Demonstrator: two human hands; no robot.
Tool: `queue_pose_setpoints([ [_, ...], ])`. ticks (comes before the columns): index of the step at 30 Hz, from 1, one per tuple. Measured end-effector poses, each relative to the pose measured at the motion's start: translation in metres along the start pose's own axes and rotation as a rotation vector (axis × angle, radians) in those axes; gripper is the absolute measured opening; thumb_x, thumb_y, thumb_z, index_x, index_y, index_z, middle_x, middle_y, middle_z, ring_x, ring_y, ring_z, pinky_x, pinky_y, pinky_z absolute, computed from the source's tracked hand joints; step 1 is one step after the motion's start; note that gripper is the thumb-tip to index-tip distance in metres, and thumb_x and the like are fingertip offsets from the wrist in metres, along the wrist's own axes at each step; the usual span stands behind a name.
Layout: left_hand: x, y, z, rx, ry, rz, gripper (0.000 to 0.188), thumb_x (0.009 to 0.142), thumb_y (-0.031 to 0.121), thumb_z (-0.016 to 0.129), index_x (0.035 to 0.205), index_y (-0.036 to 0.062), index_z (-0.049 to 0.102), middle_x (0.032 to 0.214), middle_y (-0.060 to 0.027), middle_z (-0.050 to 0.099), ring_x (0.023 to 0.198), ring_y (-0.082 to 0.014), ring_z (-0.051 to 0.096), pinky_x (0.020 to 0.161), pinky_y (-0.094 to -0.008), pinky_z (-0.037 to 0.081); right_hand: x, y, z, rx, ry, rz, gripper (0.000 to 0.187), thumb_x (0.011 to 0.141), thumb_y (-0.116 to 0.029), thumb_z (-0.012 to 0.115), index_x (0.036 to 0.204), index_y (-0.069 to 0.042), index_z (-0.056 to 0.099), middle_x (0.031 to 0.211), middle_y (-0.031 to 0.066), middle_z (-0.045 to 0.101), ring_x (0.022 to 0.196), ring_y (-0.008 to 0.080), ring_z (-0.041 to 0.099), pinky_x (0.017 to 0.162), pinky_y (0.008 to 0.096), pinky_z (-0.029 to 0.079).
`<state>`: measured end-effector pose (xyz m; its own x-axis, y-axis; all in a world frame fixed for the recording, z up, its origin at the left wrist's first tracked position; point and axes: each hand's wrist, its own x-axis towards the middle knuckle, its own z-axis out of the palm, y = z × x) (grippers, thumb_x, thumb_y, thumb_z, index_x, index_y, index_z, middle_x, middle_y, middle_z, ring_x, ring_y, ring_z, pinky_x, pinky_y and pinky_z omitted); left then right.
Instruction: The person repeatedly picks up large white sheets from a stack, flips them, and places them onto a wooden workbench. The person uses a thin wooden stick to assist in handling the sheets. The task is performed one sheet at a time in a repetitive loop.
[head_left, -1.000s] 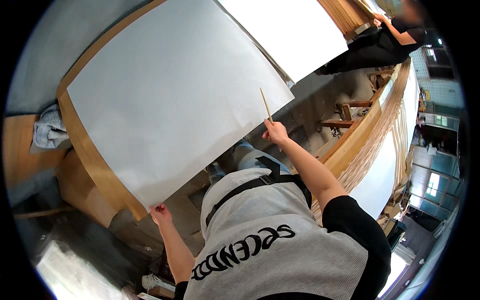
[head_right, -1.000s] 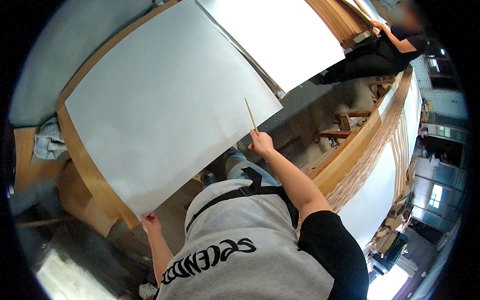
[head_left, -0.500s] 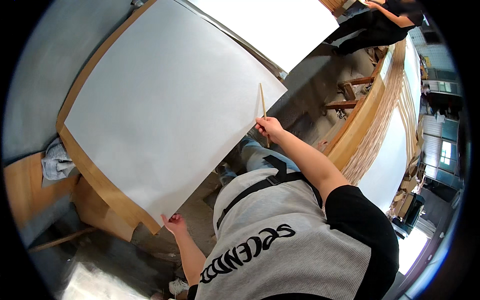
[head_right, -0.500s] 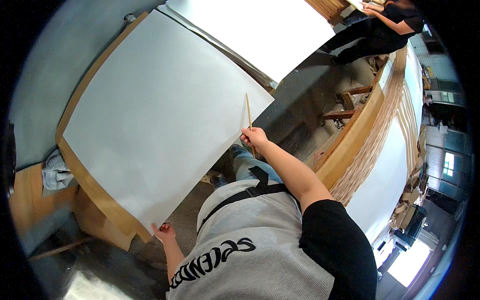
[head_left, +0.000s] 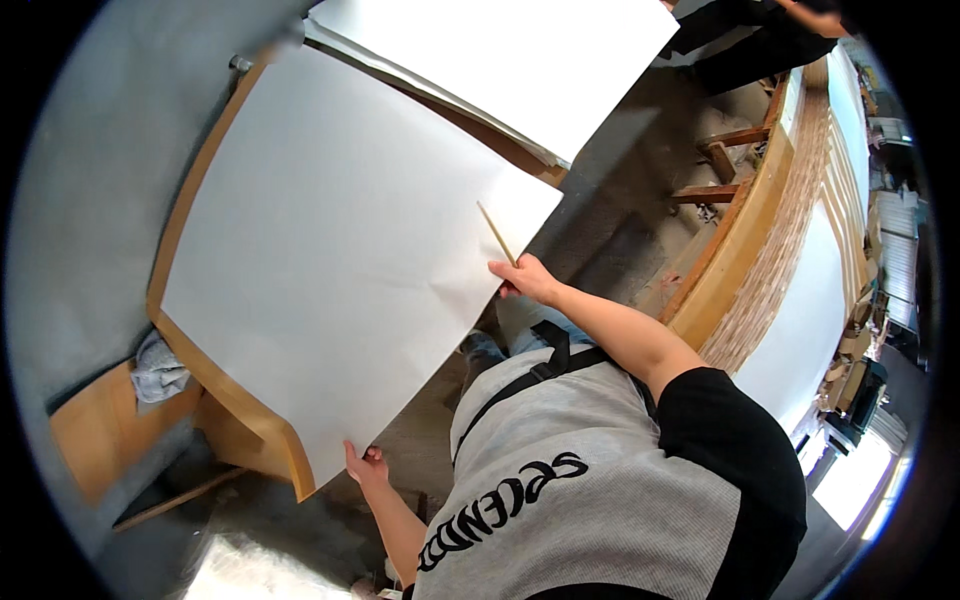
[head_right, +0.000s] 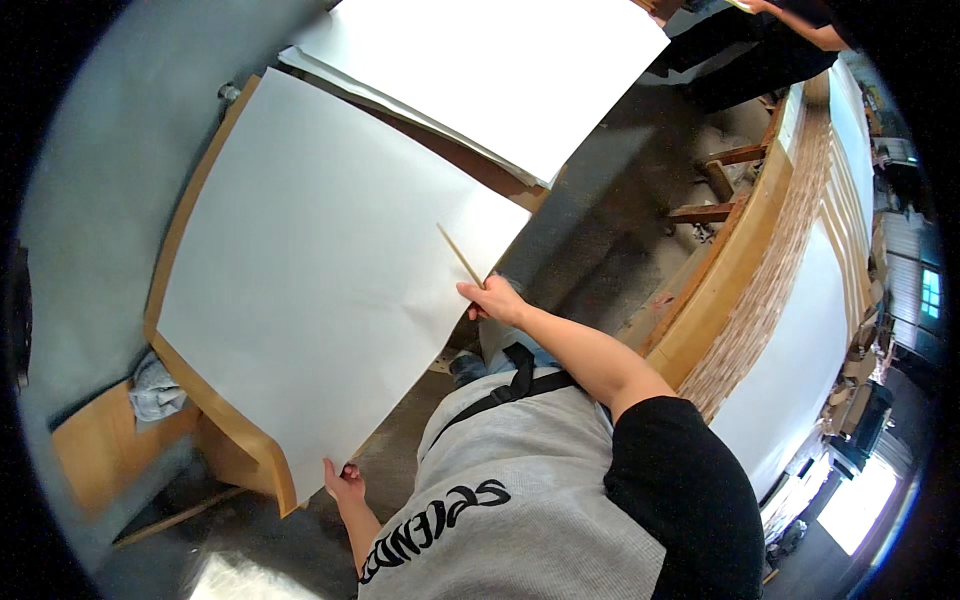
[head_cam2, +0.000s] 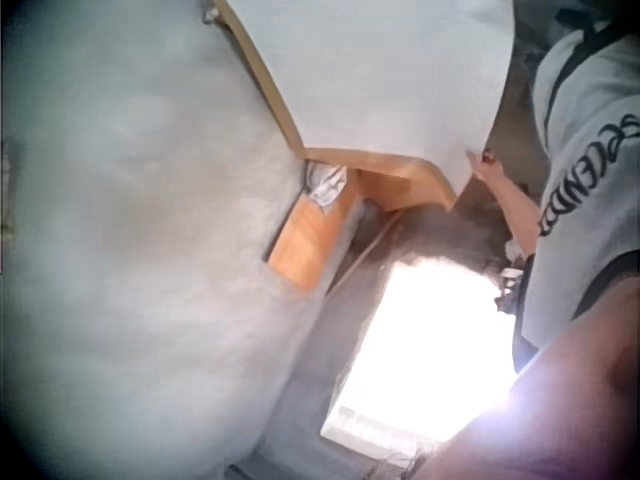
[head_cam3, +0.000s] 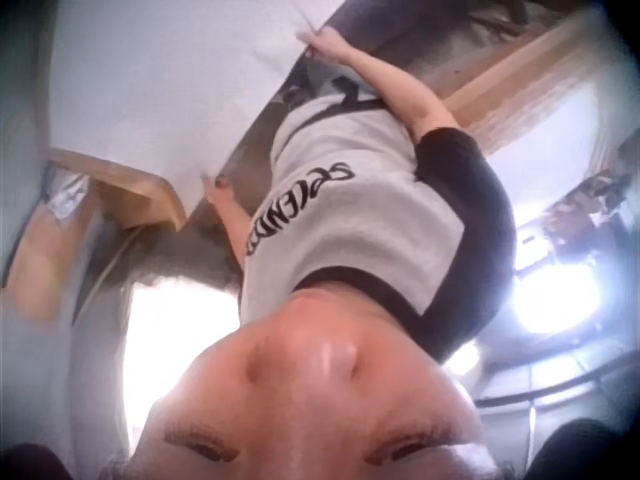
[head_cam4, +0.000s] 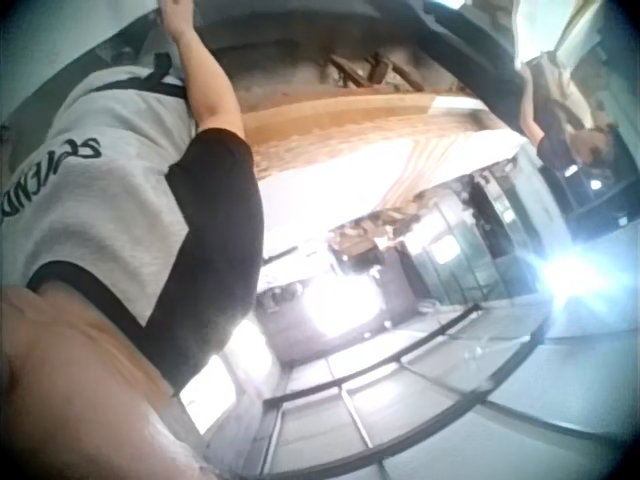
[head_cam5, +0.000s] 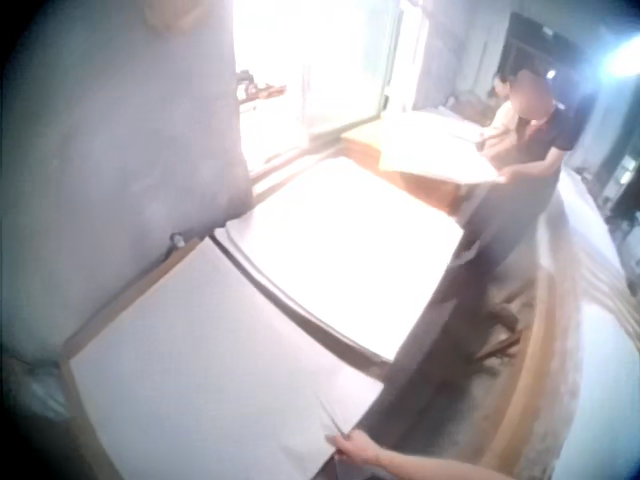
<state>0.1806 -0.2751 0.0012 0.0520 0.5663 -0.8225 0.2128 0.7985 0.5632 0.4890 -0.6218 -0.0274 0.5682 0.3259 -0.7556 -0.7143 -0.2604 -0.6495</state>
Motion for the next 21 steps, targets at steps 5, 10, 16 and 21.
queue_pose_setpoints([
  [5, -0.060, 0.085, 0.035, -0.010, 0.033, 0.269, 0.025, 0.083, 0.032, 0.051, 0.087, 0.0067, 0.051, 0.060, -0.0038, 0.048, 0.039, -0.0128, 0.034, 0.037, -0.0257, 0.027, -0.008, -0.027, 0.001, 0.039, -0.074, -0.083, 0.033, 0.083, -0.030, 0.051, 0.069, -0.001, 0.054, 0.054, 0.0044, 0.053, 0.047, 0.0079, 0.047, 0.044, 0.0221, 0.035],
  [10, -0.116, 0.183, 0.112, 0.200, -0.306, 0.604, 0.031, 0.081, 0.030, 0.053, 0.097, 0.0032, 0.052, 0.077, -0.0072, 0.053, 0.057, -0.0157, 0.046, 0.048, -0.0262, 0.033, -0.034, -0.072, -0.009, 0.248, -0.061, -0.150, 0.028, 0.083, -0.026, 0.052, 0.073, 0.000, 0.055, 0.060, 0.0059, 0.056, 0.050, 0.0085, 0.050, 0.045, 0.0205, 0.038],
  [16, -0.214, 0.252, 0.268, 0.244, -0.638, 1.128, 0.034, 0.080, 0.027, 0.054, 0.103, 0.0007, 0.051, 0.090, -0.0112, 0.052, 0.073, -0.0210, 0.047, 0.063, -0.0300, 0.036, -0.108, -0.127, -0.058, 0.309, -0.040, -0.305, 0.023, 0.080, -0.023, 0.052, 0.075, -0.001, 0.055, 0.064, 0.0062, 0.057, 0.050, 0.0097, 0.051, 0.044, 0.0208, 0.039],
  [21, -0.327, 0.244, 0.398, 0.073, -0.866, 1.362, 0.038, 0.079, 0.024, 0.055, 0.107, -0.0014, 0.050, 0.101, -0.0146, 0.052, 0.087, -0.0254, 0.048, 0.075, -0.0331, 0.039, -0.206, -0.150, -0.096, 0.413, 0.137, -0.507, 0.025, 0.078, -0.026, 0.052, 0.076, -0.001, 0.057, 0.068, 0.0079, 0.061, 0.050, 0.0109, 0.055, 0.039, 0.0215, 0.029],
])
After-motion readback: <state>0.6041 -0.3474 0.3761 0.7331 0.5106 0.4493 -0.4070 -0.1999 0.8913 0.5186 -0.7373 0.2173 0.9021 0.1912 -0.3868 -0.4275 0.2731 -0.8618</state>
